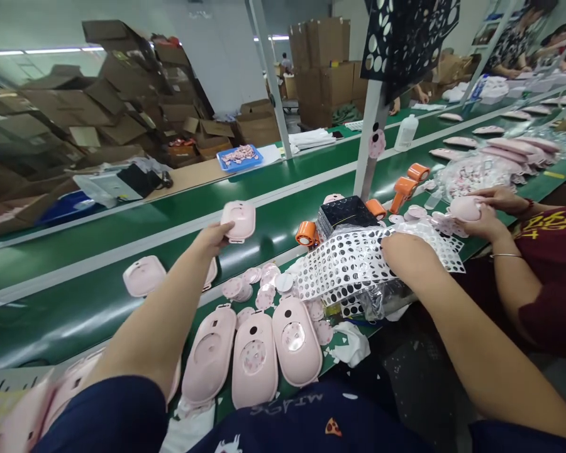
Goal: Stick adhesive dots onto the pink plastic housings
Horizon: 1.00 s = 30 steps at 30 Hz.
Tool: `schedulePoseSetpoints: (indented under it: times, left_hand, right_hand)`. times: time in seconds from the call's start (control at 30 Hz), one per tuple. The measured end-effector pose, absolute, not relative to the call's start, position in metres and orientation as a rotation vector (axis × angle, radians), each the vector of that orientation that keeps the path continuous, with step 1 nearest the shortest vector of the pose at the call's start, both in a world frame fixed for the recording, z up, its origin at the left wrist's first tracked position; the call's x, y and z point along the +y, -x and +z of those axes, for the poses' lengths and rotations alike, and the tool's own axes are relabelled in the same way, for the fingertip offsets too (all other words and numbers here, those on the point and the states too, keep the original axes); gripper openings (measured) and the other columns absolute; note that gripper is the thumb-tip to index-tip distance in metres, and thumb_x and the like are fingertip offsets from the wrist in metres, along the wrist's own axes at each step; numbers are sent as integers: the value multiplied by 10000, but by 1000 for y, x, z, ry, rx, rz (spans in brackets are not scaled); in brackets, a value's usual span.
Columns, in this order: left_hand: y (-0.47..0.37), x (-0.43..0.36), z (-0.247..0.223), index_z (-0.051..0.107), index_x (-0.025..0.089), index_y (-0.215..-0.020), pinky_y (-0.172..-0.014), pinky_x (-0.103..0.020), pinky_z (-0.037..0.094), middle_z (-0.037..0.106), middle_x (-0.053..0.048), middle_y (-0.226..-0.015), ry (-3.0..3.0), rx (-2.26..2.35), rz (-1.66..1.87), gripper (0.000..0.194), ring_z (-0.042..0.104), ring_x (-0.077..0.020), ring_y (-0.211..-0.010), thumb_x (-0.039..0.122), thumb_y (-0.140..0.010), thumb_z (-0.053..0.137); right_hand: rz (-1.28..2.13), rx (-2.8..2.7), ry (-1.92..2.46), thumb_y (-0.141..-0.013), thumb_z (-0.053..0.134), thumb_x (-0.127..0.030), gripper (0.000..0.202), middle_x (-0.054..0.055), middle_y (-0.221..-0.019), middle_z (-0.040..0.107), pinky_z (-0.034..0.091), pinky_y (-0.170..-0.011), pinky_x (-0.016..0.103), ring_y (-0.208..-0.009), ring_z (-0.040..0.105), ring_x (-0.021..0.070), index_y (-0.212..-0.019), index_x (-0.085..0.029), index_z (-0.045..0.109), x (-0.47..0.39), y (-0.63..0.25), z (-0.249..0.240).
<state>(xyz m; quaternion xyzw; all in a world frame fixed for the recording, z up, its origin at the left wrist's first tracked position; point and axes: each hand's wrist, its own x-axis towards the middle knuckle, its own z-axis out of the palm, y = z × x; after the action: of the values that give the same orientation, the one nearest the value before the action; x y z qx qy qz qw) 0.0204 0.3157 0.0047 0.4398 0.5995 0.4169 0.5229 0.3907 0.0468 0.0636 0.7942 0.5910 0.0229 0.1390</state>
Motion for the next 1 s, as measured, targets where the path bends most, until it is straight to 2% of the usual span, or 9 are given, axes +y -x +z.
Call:
schedulePoseSetpoints:
  times: [0.07,0.13,0.27,0.33,0.47,0.63,0.73,0.87,1.0]
  left_hand:
    - [-9,292,26,668,115,-1000,-706,-236,558,717,-56,-912,-1048,1334,1093,103,682,-138,-779,180,-924,645]
    - [3,261,42,682,136,-968,-696,-220,553,737,-44,-890,-1052,1244,1168,126,694,-148,-787,216,-871,696]
    - [17,180,46,717,151,-940,-631,-249,564,771,-69,-870,-1027,968,1192,470,718,-212,-770,419,-608,915]
    - [16,138,38,729,147,-976,-642,-272,578,782,-92,-891,-986,878,1113,618,734,-241,-785,493,-518,958]
    - [6,76,20,730,142,-1084,-770,-334,602,787,-137,-1008,-879,847,1000,699,749,-311,-938,520,-541,956]
    - [8,43,7,731,146,-1119,-910,-401,586,777,-158,-1090,-809,817,945,678,725,-352,-1055,490,-576,950]
    - [17,36,4,717,149,-1176,-961,-430,568,770,-163,-1121,-798,843,934,708,707,-363,-1100,486,-597,943]
    - [29,30,2,685,153,-1265,-985,-437,556,760,-168,-1153,-813,865,931,747,699,-364,-1121,495,-642,919]
    - [31,26,1,695,157,-1261,-976,-430,560,760,-178,-1155,-809,885,914,759,709,-370,-1100,510,-628,921]
  right_hand:
    - [102,1728,-2296,-908,476,-88,290,209,-1024,731,486,-769,346,-939,714,292,-1001,-117,749,46,-387,61]
    - [127,1752,-2290,-900,459,-69,313,209,-1037,726,480,-780,338,-974,710,293,-1037,-111,737,45,-385,61]
    - [151,1755,-2317,-938,442,-204,303,185,-1041,728,462,-732,333,-950,699,296,-998,-127,728,48,-388,66]
    - [70,1718,-2422,-934,425,-261,321,152,-1003,737,440,-672,328,-881,687,282,-951,-160,729,52,-392,71]
    - [-166,1687,-2560,-895,445,-267,307,114,-943,741,412,-623,317,-788,645,241,-942,-188,738,58,-400,80]
    - [-209,1796,-2386,-860,561,-274,226,102,-1086,742,420,-676,311,-894,653,243,-880,-212,777,61,-403,96]
    - [-120,1807,-2390,-905,509,-262,282,118,-1152,732,425,-726,318,-966,652,254,-1008,-198,763,64,-405,101]
    - [-80,1808,-2356,-876,537,-234,236,95,-1024,756,430,-732,298,-940,660,240,-977,-199,747,73,-405,94]
    - [-108,1783,-2324,-855,570,-243,202,81,-936,759,450,-708,293,-854,670,226,-942,-200,748,81,-402,89]
